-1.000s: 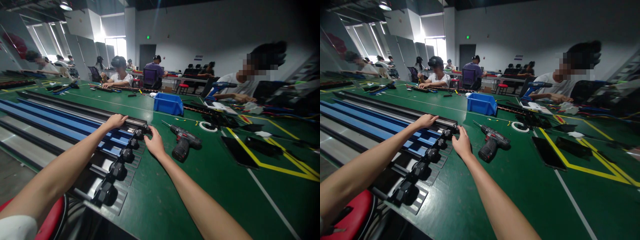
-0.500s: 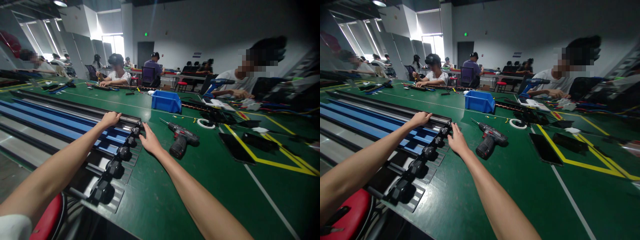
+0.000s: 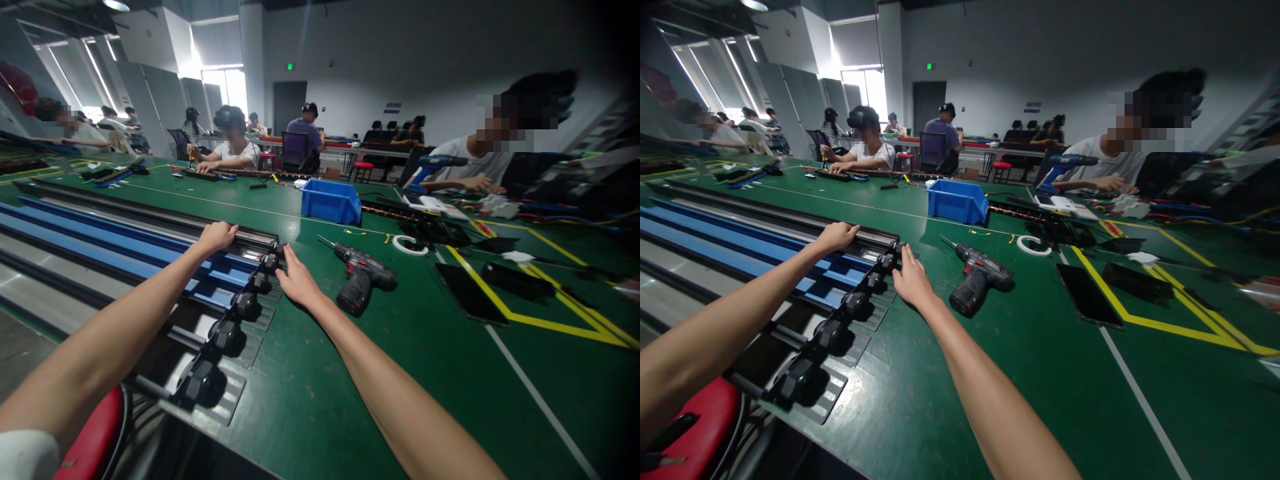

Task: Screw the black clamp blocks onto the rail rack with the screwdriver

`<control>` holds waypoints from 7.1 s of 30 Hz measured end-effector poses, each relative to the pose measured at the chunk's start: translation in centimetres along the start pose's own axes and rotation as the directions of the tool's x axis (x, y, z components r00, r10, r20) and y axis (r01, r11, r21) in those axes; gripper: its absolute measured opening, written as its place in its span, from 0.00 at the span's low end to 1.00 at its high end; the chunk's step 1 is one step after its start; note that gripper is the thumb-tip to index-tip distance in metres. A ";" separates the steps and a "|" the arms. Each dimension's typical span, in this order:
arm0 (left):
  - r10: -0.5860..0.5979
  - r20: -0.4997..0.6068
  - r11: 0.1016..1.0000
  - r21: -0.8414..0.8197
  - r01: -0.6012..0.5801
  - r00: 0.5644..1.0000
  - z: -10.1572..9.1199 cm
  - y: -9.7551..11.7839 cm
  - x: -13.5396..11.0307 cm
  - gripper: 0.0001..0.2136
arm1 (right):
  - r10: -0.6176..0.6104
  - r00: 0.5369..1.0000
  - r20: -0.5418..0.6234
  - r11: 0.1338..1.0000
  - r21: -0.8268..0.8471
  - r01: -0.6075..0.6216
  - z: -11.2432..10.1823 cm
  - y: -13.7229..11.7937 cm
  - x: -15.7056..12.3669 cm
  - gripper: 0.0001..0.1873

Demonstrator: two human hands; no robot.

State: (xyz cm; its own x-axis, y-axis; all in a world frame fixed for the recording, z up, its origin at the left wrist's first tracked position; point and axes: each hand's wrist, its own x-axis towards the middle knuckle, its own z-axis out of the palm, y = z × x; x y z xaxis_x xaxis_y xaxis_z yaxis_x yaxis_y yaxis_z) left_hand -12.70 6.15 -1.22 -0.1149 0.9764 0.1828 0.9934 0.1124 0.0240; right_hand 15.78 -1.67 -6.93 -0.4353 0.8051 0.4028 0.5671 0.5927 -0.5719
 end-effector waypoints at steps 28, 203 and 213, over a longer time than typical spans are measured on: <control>-0.014 0.007 1.000 -0.008 0.014 1.000 -0.4 0.3 -0.3 0.27 | 0.005 0.997 0.080 0.999 -0.046 -0.001 -0.7 -0.4 -0.3 0.41; 0.028 0.034 0.998 0.055 -0.030 0.999 0.0 0.2 -0.3 0.27 | -0.750 0.640 0.168 0.642 -0.049 0.765 4.4 -18.3 -9.0 0.13; 0.036 0.032 0.998 0.050 -0.038 0.999 0.2 0.0 -0.2 0.26 | -0.753 0.629 0.196 0.636 -0.029 0.771 4.1 -18.4 -8.9 0.13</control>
State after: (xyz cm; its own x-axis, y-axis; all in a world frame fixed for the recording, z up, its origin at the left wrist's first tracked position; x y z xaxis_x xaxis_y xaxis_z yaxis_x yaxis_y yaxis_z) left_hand -12.65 5.95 -1.43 -0.0789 0.9852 0.1521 0.9959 0.0847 -0.0324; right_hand 6.30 -19.83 -2.92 -0.8374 0.0561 0.5438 0.0455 0.9984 -0.0330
